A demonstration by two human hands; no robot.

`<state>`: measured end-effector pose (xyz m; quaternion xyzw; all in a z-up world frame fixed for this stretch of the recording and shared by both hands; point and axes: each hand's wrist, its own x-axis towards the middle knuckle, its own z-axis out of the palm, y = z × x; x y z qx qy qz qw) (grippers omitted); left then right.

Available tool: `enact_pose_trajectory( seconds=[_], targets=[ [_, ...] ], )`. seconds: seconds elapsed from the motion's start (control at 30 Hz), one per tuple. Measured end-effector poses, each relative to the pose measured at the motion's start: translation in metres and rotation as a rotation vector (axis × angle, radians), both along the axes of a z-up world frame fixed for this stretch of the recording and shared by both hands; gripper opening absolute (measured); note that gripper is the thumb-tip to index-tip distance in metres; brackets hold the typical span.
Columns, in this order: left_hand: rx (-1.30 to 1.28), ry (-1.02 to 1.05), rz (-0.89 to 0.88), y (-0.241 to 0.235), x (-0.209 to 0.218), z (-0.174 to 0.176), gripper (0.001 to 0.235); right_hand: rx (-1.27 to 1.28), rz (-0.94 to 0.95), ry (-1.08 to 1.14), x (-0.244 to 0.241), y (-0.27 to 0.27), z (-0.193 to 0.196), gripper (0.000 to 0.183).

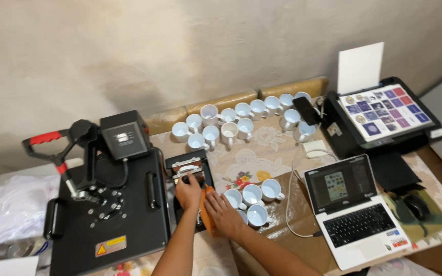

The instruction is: The person operates a laptop to prepare a design, then wraps a printed transfer sheet around a white mug and secures it in a mug press. They repeat the wrapping and pressing process for additional mugs.

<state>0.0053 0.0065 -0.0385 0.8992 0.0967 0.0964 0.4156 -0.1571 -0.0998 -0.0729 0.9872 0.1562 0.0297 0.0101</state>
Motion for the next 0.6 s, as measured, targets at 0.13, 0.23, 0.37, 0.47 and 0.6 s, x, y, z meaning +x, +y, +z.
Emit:
enact_pose_trajectory(
  seconds=[0.13,0.23,0.37,0.47,0.6],
  targets=[
    [0.012,-0.056,-0.014,0.007,0.000,0.000,0.060,0.301,-0.041,0.038,-0.050,-0.002,0.075,0.114],
    [0.009,-0.074,-0.029,0.010,0.001,0.002,0.056,0.513,-0.077,0.013,-0.102,-0.011,0.095,0.085],
    [0.007,-0.161,-0.024,0.017,0.000,0.002,0.049,0.718,-0.166,0.130,-0.179,-0.032,0.082,0.081],
    [-0.001,-0.060,-0.025,0.018,-0.003,0.014,0.053,0.739,-0.389,0.307,-0.230,-0.049,0.066,0.084],
    [0.039,-0.003,0.001,0.020,-0.002,0.022,0.052,0.783,-0.652,0.456,-0.284,-0.075,0.069,0.085]
  ],
)
